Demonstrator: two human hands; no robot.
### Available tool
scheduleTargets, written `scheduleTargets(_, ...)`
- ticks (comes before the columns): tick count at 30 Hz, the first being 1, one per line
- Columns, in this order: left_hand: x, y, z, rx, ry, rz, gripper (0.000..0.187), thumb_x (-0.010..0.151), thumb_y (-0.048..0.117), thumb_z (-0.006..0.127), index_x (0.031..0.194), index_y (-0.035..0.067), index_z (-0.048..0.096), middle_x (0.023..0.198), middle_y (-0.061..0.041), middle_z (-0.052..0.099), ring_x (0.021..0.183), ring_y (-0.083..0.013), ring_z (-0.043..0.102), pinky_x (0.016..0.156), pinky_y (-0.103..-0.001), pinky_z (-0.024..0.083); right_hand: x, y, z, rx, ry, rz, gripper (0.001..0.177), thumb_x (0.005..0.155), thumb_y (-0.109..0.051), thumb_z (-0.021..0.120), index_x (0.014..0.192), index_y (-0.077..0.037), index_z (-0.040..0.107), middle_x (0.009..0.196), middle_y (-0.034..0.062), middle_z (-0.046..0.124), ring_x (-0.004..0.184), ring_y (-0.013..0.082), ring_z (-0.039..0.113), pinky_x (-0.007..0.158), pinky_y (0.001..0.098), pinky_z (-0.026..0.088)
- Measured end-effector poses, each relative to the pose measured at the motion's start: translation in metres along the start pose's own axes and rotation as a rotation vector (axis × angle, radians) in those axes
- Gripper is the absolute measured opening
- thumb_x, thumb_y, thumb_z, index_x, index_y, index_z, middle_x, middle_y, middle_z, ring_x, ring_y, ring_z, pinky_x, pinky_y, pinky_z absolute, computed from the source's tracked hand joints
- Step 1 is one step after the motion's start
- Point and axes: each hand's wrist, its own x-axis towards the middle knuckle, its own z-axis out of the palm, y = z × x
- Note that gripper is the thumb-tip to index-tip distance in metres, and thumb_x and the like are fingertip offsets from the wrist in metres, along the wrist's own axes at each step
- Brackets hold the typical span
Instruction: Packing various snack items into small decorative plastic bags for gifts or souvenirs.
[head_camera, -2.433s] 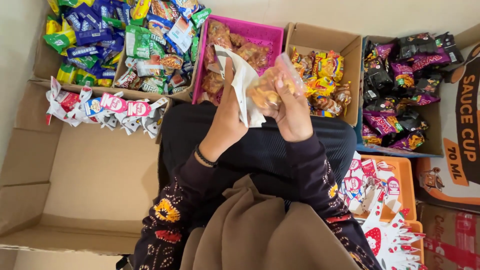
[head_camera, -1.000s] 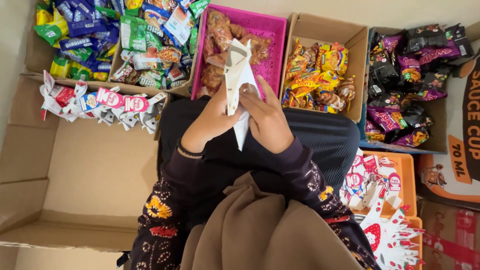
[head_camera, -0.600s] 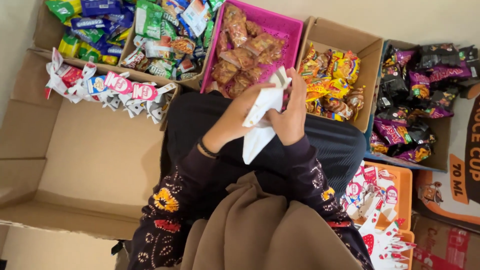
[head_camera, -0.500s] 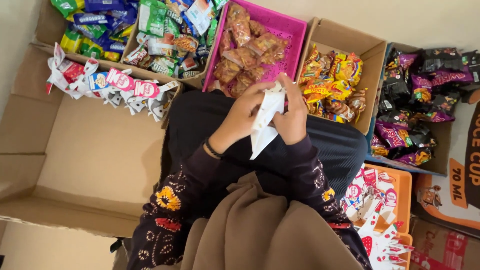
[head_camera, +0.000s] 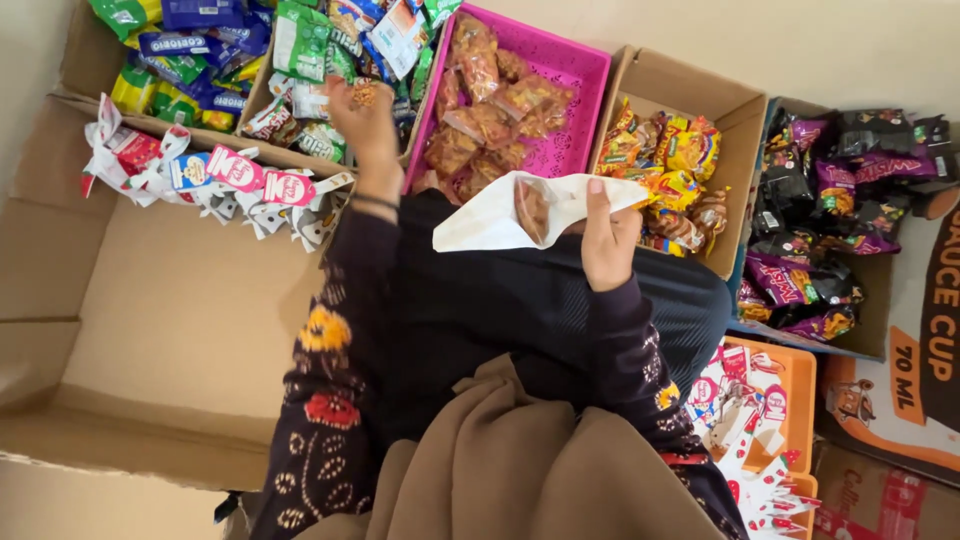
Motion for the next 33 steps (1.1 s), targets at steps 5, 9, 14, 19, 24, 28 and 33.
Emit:
scheduleTargets(5,0.088,-0.092,-0.015,0.349,0.059,-0.224,0.070,0.081,0.043,0.078,0.136,0.016,0.044,0.121,-0.010,0.063,0.082,-0.0177,0.075,0.062,-0.028,0.064,0.004,-0.018,0.007,-0.104,0.009,-0.142,0.038,0.110,-0.014,0.052,0.084,0.009,0.067,0.071,0.0072,0.067,0.056,0.0122,0.057,0.054,0.0229,0.046)
scheduleTargets(9,0.124,-0.148,-0.018,0.673,-0.071,-0.465,0.094,0.072,0.075,0.075,0.139,0.014,0.052,0.135,-0.012,0.063,0.128,-0.0309,0.062,0.110,-0.046,0.047,0.007,-0.016,0.008,-0.160,0.024,-0.094,0.048,0.108,-0.020,0.058,0.069,0.002,0.075,0.055,0.0134,0.068,0.049,0.0186,0.070,0.051,0.0297,0.057)
scheduleTargets(14,0.053,-0.117,-0.031,0.633,-0.033,-0.344,0.062,0.063,0.056,0.085,0.113,0.021,0.074,0.105,-0.001,0.076,0.105,-0.0251,0.074,0.091,-0.041,0.058,0.008,-0.015,0.008,-0.279,-0.006,-0.101,0.051,0.109,-0.023,0.058,0.065,-0.004,0.075,0.052,0.0100,0.067,0.046,0.0153,0.067,0.052,0.0262,0.054)
scheduleTargets(19,-0.098,0.082,-0.018,-0.033,-0.307,0.009,0.050,0.086,0.026,0.079,0.126,0.000,0.065,0.124,-0.023,0.069,0.121,-0.0315,0.063,0.103,-0.044,0.050,0.007,-0.016,0.016,-0.303,0.058,-0.209,0.045,0.107,-0.014,0.060,0.066,-0.002,0.075,0.054,0.0131,0.067,0.050,0.0176,0.066,0.056,0.0297,0.053)
scheduleTargets(24,-0.179,0.155,-0.034,0.471,-0.416,0.432,0.043,0.086,0.037,0.076,0.119,0.012,0.065,0.087,-0.017,0.070,0.087,-0.0388,0.071,0.076,-0.048,0.056,0.001,-0.041,0.025,-0.317,0.065,-0.309,0.045,0.107,-0.013,0.059,0.066,-0.003,0.076,0.055,0.0105,0.068,0.053,0.0181,0.065,0.058,0.0307,0.051)
scheduleTargets(28,-0.187,0.150,-0.043,0.684,-0.513,0.593,0.039,0.090,0.032,0.072,0.122,0.011,0.064,0.083,-0.013,0.070,0.084,-0.0338,0.072,0.075,-0.043,0.056,-0.005,-0.044,0.028,-0.417,0.084,-0.462,0.021,0.105,-0.007,0.059,0.102,0.000,0.079,0.098,0.0160,0.079,0.094,0.0343,0.075,0.082,0.0389,0.058)
scheduleTargets(33,-0.188,0.126,-0.042,0.739,-0.593,0.542,0.045,0.087,0.033,0.075,0.127,0.017,0.063,0.091,-0.013,0.072,0.092,-0.0343,0.072,0.078,-0.045,0.056,-0.017,-0.054,0.037,-0.540,0.004,-0.608,0.018,0.099,-0.011,0.065,0.108,-0.008,0.080,0.112,0.0083,0.072,0.075,0.0286,0.071,0.073,0.0363,0.057)
